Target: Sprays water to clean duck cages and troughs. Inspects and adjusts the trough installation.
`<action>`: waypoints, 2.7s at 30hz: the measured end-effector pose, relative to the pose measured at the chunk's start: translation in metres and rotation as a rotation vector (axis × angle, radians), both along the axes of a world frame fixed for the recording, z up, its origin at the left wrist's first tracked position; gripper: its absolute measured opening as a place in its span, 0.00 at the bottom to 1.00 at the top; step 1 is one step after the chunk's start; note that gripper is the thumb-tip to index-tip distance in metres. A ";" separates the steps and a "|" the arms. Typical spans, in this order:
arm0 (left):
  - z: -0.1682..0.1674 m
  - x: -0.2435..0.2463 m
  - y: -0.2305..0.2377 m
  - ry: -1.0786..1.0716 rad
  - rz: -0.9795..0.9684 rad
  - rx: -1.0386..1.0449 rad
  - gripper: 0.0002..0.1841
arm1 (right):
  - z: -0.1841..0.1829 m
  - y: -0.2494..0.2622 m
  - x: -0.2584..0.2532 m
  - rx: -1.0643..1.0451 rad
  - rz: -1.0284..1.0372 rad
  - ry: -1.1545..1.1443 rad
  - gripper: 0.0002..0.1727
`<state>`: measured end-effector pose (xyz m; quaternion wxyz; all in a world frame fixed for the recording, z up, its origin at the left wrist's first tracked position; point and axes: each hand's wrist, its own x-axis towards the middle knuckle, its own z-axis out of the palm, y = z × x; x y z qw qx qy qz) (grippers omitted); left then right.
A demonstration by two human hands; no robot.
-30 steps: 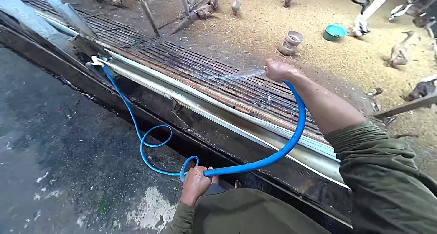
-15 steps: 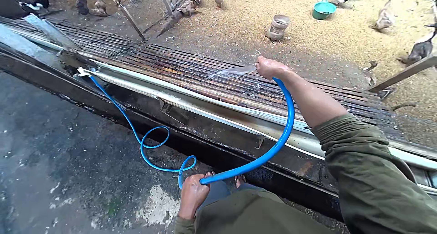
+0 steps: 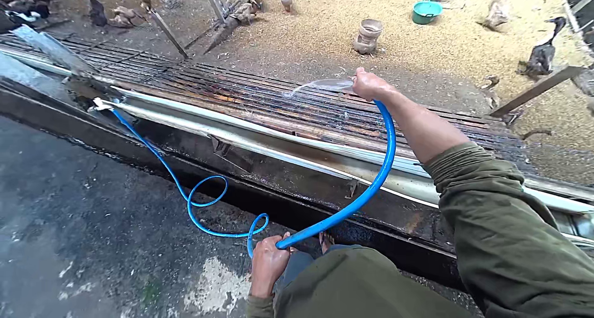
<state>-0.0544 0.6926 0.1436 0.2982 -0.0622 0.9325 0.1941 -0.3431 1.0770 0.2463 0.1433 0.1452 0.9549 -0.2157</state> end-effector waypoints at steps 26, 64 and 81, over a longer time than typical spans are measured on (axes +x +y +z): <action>0.003 -0.011 -0.008 -0.011 -0.045 -0.024 0.22 | -0.006 -0.011 -0.008 -0.236 0.153 0.008 0.22; -0.015 -0.015 0.051 -0.078 -0.265 0.030 0.23 | -0.029 0.102 0.073 0.188 -0.048 -0.241 0.24; -0.011 -0.015 0.065 -0.093 -0.260 0.060 0.23 | -0.028 0.108 0.035 0.160 0.101 -0.304 0.17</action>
